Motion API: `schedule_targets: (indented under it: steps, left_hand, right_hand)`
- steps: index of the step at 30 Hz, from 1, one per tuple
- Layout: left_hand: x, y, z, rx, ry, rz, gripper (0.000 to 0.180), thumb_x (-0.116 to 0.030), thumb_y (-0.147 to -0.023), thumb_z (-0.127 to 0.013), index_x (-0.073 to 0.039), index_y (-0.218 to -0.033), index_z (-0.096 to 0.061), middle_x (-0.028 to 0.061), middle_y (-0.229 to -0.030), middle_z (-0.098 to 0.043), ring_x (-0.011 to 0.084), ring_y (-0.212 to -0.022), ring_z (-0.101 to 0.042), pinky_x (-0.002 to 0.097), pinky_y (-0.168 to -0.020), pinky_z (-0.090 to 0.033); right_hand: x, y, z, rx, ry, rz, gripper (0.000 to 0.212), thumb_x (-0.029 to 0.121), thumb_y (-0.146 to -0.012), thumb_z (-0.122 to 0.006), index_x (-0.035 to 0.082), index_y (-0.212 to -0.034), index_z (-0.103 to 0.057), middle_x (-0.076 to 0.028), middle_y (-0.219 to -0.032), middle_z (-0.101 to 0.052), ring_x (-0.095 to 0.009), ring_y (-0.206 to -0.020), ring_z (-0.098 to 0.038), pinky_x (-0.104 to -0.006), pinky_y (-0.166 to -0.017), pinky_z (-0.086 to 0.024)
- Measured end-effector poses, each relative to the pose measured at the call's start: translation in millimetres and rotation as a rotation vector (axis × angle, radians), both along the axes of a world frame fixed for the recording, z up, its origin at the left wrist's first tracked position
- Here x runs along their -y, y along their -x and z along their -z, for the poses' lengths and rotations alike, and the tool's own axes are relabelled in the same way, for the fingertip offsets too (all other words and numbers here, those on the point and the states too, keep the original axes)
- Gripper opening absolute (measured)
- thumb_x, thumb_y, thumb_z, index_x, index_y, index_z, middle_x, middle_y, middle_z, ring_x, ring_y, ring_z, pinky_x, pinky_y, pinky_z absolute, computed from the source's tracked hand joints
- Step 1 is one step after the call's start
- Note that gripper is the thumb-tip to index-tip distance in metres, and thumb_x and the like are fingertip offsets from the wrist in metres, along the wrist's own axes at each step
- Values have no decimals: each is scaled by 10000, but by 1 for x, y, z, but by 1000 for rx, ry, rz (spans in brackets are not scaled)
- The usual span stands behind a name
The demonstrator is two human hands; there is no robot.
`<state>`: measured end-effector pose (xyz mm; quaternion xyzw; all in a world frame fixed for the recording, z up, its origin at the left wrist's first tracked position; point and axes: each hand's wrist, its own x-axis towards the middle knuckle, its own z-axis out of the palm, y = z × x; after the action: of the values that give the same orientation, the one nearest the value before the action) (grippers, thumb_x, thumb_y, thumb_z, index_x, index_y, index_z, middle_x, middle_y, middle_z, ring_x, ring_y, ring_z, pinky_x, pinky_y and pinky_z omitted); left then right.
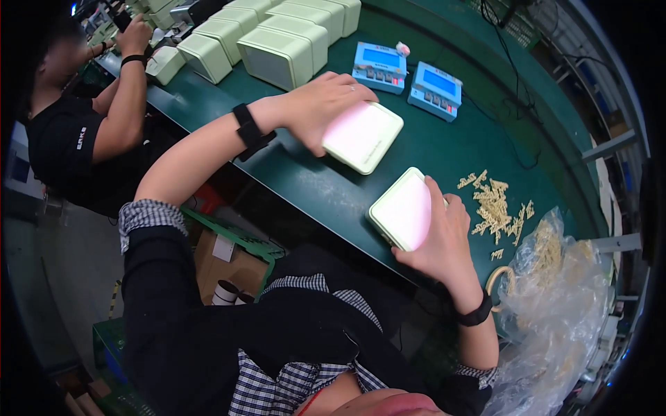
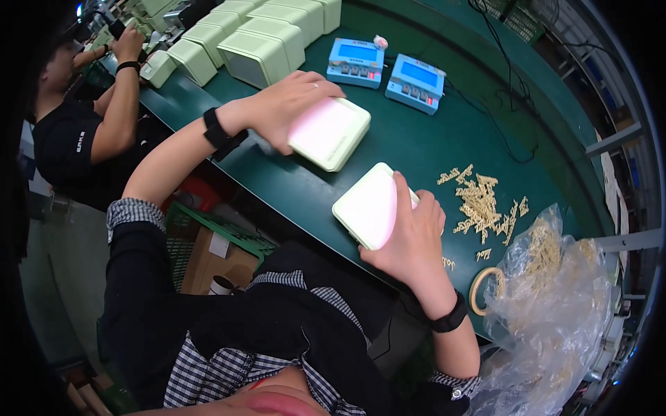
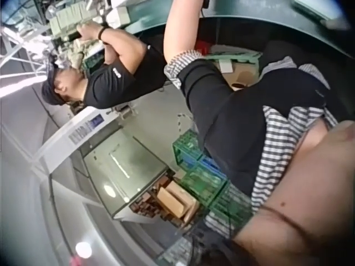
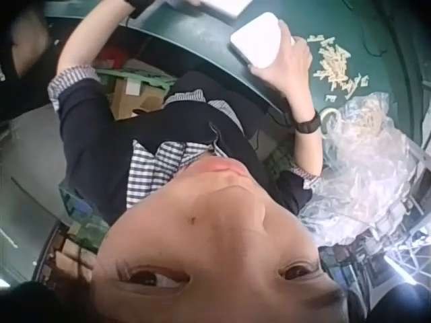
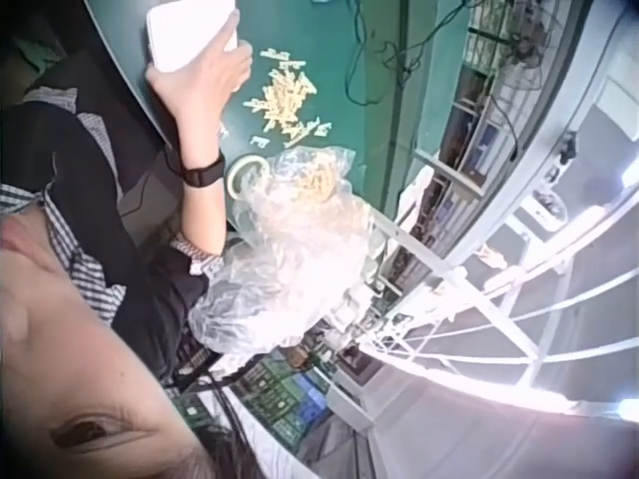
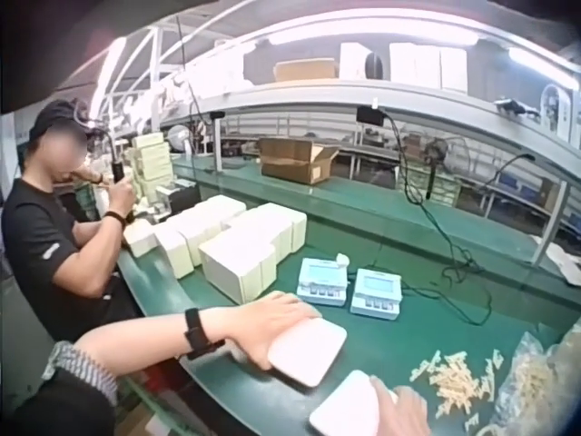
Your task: The person picks up a speaker, turns it over to inspect it, and presses a logo onto the front grille. They then set it aside and repeat the process with another speaker.
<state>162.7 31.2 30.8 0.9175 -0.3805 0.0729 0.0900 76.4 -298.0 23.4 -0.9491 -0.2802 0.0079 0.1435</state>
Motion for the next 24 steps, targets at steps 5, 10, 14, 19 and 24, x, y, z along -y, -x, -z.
schedule_targets:
  steps: [5, 10, 14, 19, 24]
  left_hand:
    - [-5, -36, -12, 241, 101, -40, 906, -495, -617, -827, -104, -1361, -488, 116, -1375, -521, 343, -1323, -422, 483, -1083, -318]
    - [-48, -53, -19, 375, -83, -842, 785, -593, -806, -666, -200, -1449, -445, 118, -1548, -364, 371, -1437, -303, 645, -1102, -259]
    - [-62, -55, -24, 62, -186, -945, 732, -563, -851, -631, -270, -1483, -406, 92, -1593, -295, 375, -1459, -273, 647, -1116, -251]
    - [-128, -41, -10, -69, -29, -641, 680, -458, -854, -645, -423, -1475, -370, 48, -1602, -284, 367, -1461, -258, 750, -1057, -231]
    - [-138, -26, -11, -100, 51, -490, 786, -518, -822, -645, -267, -1511, -360, 106, -1586, -305, 374, -1438, -307, 703, -1064, -280]
  right_hand:
    - [-10, -46, 4, 33, -49, 44, 1120, 347, -505, -858, 55, -1458, -348, -246, -1147, -540, -395, -1085, -512, -473, -959, -412]
    - [-21, -82, 5, 43, -2, 146, 1119, 381, -508, -860, 47, -1455, -363, -250, -1128, -571, -385, -1068, -537, -470, -922, -456]
    - [-21, -105, -3, 22, 1, 161, 1118, 401, -499, -865, 51, -1448, -387, -237, -1124, -580, -381, -1072, -546, -467, -921, -465]
    - [-16, -116, -3, 22, 1, 15, 1095, 423, -543, -846, 76, -1472, -382, -231, -1217, -554, -388, -1157, -514, -464, -1000, -416]
    - [-6, -129, 13, 333, 173, -238, 978, 438, -703, -761, 102, -1516, -333, -235, -1482, -382, -394, -1377, -358, -489, -1125, -293]
